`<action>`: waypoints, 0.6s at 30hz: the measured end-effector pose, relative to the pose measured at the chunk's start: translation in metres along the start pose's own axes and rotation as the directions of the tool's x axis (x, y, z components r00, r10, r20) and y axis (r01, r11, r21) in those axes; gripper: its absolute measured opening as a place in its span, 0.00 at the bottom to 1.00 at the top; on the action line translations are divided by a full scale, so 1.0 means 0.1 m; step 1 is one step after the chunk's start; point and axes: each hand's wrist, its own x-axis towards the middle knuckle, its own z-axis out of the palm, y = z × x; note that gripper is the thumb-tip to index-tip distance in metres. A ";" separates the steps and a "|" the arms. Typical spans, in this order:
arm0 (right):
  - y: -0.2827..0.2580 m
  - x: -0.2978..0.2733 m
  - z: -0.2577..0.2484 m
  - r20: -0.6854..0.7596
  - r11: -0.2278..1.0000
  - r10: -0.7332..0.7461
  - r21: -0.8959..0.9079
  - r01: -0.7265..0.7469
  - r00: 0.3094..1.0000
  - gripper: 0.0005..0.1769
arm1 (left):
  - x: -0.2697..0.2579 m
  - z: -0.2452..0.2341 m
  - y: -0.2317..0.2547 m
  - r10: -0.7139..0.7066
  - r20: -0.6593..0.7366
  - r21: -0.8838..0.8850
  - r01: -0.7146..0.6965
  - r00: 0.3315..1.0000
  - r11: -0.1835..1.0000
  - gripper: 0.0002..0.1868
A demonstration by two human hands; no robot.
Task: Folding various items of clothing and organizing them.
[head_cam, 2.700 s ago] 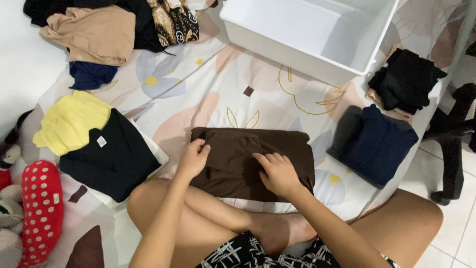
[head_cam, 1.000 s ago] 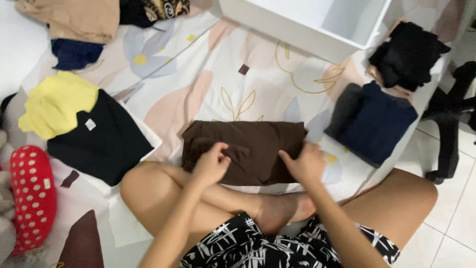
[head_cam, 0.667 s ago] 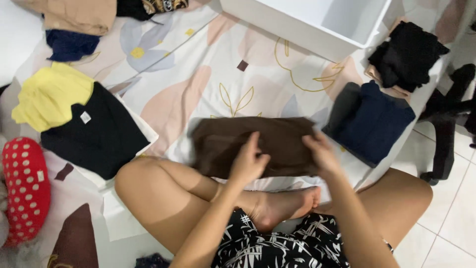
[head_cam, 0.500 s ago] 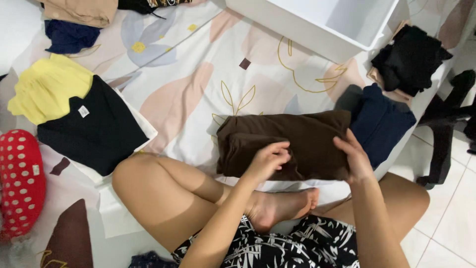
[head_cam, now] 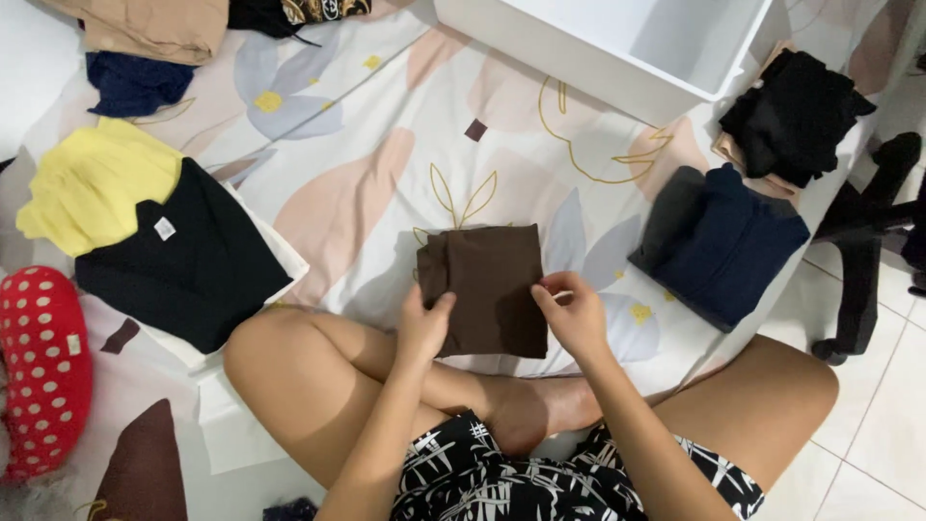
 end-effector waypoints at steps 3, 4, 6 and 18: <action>-0.11 -0.02 0.04 0.015 0.982 0.129 0.135 -0.130 0.992 0.28 | -0.10 -0.14 0.17 0.075 -0.162 0.096 -0.060 0.984 0.994 0.19; -0.11 -0.01 0.06 0.133 0.916 0.210 0.319 -0.242 0.969 0.32 | -0.15 -0.16 0.28 0.040 -0.206 0.054 -0.029 0.978 0.998 0.18; -0.07 -0.03 0.30 0.111 0.928 0.144 0.330 -0.173 0.983 0.30 | -0.23 -0.11 0.37 -0.187 -0.086 -0.134 0.174 0.979 0.976 0.18; -0.68 -1.23 -0.80 0.225 0.623 -0.680 -0.325 0.712 0.698 0.30 | -0.19 0.23 0.32 -0.422 0.484 -0.390 0.621 0.766 0.680 0.26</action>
